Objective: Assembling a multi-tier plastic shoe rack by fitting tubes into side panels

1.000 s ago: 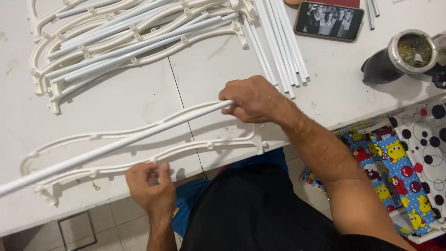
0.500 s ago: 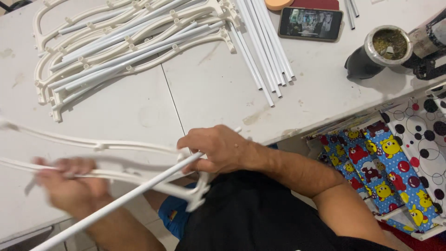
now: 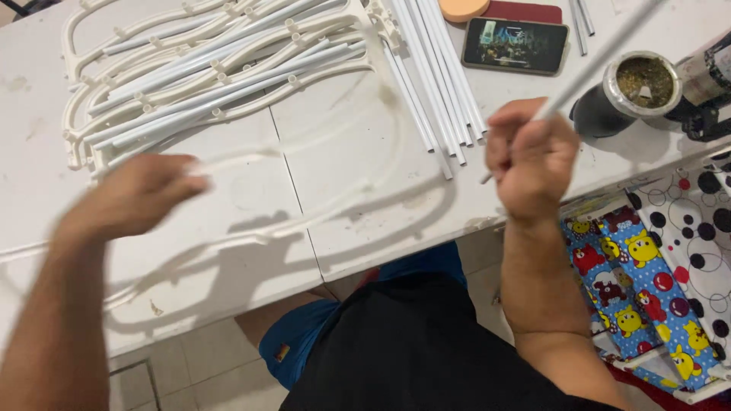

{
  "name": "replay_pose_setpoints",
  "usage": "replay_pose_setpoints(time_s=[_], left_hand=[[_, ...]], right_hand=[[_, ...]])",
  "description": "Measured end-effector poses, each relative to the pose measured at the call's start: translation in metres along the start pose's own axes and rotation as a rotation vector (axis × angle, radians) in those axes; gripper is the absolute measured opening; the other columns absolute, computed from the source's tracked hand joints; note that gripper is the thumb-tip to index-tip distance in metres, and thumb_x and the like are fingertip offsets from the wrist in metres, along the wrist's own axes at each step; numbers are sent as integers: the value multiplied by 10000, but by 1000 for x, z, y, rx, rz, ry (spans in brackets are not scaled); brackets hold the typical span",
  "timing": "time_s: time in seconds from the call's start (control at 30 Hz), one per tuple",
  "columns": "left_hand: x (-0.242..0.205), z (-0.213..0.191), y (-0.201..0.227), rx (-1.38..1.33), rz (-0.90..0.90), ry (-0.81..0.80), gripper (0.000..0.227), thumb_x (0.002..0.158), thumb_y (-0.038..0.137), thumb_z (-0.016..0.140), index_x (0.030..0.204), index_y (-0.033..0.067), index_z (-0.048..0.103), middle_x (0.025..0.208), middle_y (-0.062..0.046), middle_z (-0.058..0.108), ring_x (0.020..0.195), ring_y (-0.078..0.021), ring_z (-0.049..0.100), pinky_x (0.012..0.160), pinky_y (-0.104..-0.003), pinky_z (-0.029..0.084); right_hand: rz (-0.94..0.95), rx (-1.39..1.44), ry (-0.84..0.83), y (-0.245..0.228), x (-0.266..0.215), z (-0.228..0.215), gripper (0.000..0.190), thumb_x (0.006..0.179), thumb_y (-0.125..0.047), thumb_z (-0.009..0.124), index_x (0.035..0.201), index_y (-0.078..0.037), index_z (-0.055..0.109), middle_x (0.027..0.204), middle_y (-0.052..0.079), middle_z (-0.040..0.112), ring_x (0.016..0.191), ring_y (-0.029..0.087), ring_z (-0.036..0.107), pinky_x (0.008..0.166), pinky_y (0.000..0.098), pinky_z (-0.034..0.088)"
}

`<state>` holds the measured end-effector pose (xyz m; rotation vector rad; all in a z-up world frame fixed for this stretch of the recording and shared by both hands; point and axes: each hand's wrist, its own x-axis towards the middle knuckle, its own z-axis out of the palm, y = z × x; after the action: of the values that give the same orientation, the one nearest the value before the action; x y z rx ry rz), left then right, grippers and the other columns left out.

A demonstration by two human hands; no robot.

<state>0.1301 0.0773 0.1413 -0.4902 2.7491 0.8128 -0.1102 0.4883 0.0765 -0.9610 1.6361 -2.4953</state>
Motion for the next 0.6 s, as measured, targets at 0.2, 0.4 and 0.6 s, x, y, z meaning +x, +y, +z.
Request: replay_pose_setpoints(time_s=[0.2, 0.4, 0.6], left_hand=[[64, 56, 32, 5, -191, -356, 411, 991, 463, 564, 1071, 101, 740, 1021, -77, 778, 912, -229, 700, 835, -407, 533], [93, 96, -17, 268, 13, -69, 495, 1013, 571, 535, 922, 87, 589, 855, -186, 681, 804, -411, 631, 657, -518, 437], [100, 127, -36, 299, 161, 423, 296, 976, 418, 686, 1070, 140, 715, 973, -92, 610, 952, -325, 565, 878, -496, 381]], right_hand=[[41, -30, -35, -6, 19, -12, 546, 1042, -595, 587, 1085, -50, 581, 674, 15, 399, 506, 76, 328, 420, 228, 295], [33, 183, -257, 43, 56, 20, 526, 1030, -582, 616, 964, -63, 565, 630, 3, 284, 511, 100, 290, 483, 239, 262], [21, 167, -471, 88, 85, 68, 540, 1075, -582, 506, 839, -96, 509, 584, -44, 232, 465, 80, 230, 431, 247, 201]])
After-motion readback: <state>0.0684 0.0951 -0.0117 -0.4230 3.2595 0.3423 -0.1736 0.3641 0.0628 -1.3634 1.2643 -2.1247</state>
